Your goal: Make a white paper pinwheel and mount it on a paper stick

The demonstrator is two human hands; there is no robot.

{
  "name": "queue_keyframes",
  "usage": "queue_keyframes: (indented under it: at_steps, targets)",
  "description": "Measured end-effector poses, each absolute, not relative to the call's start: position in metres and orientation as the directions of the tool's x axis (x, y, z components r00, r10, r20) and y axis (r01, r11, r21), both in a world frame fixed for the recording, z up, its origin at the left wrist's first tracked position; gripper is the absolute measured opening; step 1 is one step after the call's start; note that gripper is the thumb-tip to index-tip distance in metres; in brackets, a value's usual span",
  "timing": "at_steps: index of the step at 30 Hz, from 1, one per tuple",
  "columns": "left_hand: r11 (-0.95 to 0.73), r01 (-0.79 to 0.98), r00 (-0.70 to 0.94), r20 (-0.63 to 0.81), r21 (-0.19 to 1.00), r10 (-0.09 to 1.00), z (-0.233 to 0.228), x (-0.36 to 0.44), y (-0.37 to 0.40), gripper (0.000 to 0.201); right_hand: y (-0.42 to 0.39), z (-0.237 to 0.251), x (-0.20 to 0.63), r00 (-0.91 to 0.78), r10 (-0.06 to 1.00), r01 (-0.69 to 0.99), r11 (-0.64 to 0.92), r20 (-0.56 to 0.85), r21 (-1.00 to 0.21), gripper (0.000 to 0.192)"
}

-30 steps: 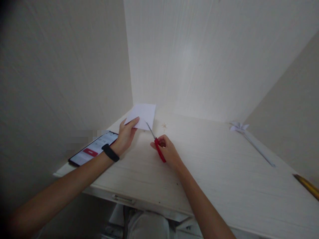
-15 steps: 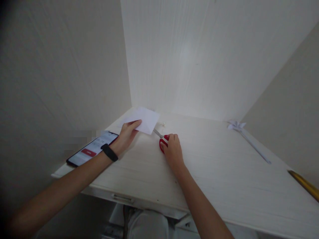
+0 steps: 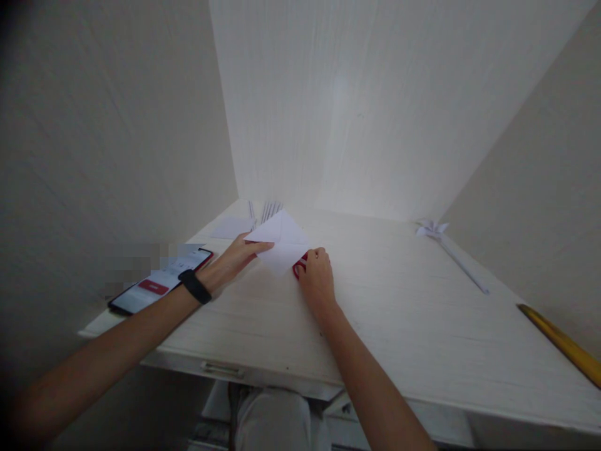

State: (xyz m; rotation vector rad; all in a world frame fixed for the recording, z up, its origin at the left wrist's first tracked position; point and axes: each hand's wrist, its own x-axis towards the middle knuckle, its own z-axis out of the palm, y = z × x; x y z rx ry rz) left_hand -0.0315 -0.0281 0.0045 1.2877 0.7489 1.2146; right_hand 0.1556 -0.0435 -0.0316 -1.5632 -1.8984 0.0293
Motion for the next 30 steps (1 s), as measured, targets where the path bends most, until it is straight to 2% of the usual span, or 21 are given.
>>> queue_keyframes:
  at_steps: [5,9,17,23,28,30]
  targets:
    - [-0.134,-0.177,0.282,0.181,0.975,0.942,0.003,-0.031,-0.028,0.034,-0.042,-0.034,0.157,-0.076,0.869,0.834,0.324,0.489,-0.447,0.015]
    - [-0.135,-0.168,0.324,0.184,0.977,0.928,0.004,-0.03,-0.029,0.035,-0.043,-0.033,0.158,-0.089,0.86,0.847,0.331,0.502,-0.417,0.013]
    - [-0.158,-0.155,0.288,0.198,0.975,0.937,0.005,-0.031,-0.029,0.033,-0.043,-0.031,0.159,-0.056,0.881,0.869,0.274,0.469,-0.411,0.011]
    - [-0.152,-0.134,0.265,0.183,0.979,0.947,0.003,-0.033,-0.027,0.033,-0.039,-0.033,0.159,0.044,0.871,0.808,0.257,0.489,-0.53,0.015]
    - [-0.101,-0.146,0.249,0.135,0.984,0.959,-0.004,-0.035,-0.022,0.032,-0.038,-0.031,0.161,0.157,0.831,0.704,0.286,0.534,-0.65,0.036]
    - [-0.086,-0.169,0.262,0.128,0.982,0.957,-0.007,-0.035,-0.021,0.035,-0.039,-0.028,0.162,0.171,0.816,0.661,0.321,0.553,-0.678,0.038]
